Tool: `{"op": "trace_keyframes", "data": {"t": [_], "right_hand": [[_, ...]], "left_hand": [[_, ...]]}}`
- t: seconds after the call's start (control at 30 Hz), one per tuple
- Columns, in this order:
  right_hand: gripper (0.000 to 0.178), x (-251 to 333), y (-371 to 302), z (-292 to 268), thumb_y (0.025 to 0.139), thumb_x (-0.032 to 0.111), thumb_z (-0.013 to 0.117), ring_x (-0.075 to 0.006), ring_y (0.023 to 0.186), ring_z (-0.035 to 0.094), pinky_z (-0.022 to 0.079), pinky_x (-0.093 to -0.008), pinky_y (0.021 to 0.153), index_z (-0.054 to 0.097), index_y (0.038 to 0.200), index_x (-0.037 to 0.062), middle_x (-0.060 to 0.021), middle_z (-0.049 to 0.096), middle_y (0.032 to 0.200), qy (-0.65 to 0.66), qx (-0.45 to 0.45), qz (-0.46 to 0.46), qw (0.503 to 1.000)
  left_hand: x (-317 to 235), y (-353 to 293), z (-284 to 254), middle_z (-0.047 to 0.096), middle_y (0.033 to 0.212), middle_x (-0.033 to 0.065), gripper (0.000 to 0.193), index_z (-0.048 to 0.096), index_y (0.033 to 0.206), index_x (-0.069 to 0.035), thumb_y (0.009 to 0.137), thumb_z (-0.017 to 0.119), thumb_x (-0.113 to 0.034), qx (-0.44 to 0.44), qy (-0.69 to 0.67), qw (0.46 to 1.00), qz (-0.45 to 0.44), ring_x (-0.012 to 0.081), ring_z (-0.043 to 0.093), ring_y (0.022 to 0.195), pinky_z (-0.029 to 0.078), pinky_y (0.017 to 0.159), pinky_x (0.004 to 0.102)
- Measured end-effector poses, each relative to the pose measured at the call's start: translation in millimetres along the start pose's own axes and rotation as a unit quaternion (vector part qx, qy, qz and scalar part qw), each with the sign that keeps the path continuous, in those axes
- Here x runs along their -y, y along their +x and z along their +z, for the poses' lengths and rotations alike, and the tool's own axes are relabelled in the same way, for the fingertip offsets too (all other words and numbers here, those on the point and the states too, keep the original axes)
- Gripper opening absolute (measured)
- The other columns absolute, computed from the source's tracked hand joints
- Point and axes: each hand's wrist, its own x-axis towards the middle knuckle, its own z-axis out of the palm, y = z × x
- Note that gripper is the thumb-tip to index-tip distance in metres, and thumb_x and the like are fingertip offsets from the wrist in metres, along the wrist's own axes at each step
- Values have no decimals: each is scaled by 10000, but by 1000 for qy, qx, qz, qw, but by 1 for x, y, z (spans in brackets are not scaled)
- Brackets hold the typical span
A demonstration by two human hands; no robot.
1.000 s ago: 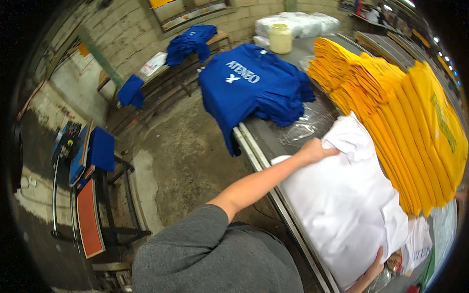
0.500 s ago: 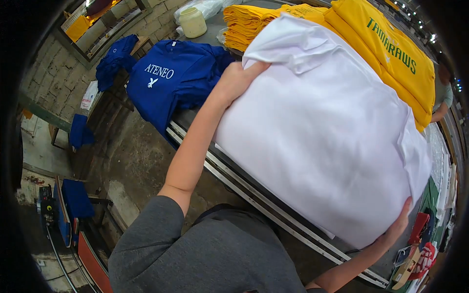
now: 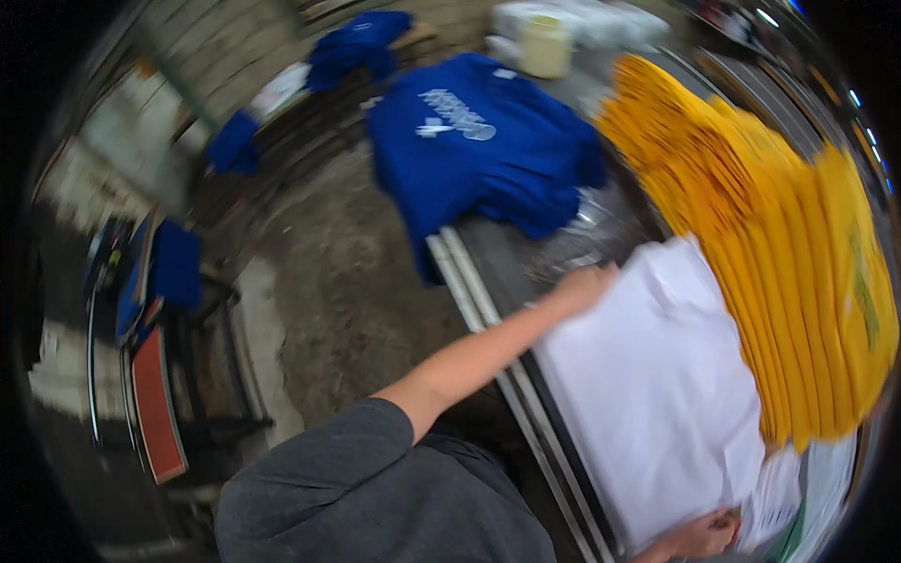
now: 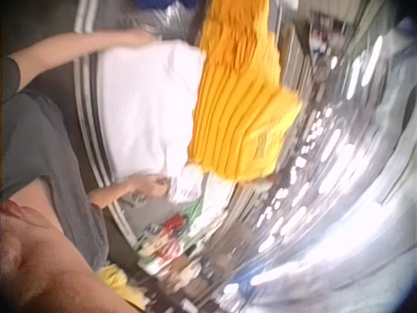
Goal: The recorder is operating a heat press machine to print logos onto white and blue t-shirts in a factory setting.
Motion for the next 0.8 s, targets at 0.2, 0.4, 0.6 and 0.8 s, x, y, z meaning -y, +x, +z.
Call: {"op": "trace_keyframes", "data": {"t": [0.2, 0.4, 0.6, 0.8], "right_hand": [[279, 157, -14, 23, 885, 169, 547, -309, 964, 579, 444, -364, 867, 589, 1083, -22, -185, 615, 1027, 245, 68, -268, 929], [313, 314, -52, 10, 951, 290, 420, -357, 815, 593, 467, -437, 706, 569, 1067, 40, -161, 619, 966, 244, -254, -205, 913], [330, 561, -269, -50, 794, -45, 504, -294, 984, 550, 434, -348, 848, 567, 1117, -16, -173, 579, 1095, 505, 204, -380, 748], [314, 726, -435, -193, 779, -58, 500, -329, 990, 541, 446, -363, 835, 555, 1084, -4, -174, 557, 1079, 556, 374, -577, 467]], "left_hand": [[54, -160, -117, 487, 895, 135, 270, 509, 905, -19, 918, 471, -286, -18, -92, 987, 129, 307, 517, 860, 417, 762, 394], [240, -327, -245, 631, 903, 126, 243, 570, 975, -33, 893, 506, -253, -170, -15, 971, -167, 296, 606, 872, 475, 767, 371], [370, -468, -350, 661, 922, 98, 203, 575, 997, -28, 899, 509, -193, -323, -188, 858, -353, 151, 633, 765, 509, 676, 302], [422, -504, -429, 639, 928, 51, 186, 566, 1020, -47, 915, 479, -174, -475, -314, 753, -329, 128, 610, 753, 488, 631, 272]]}}
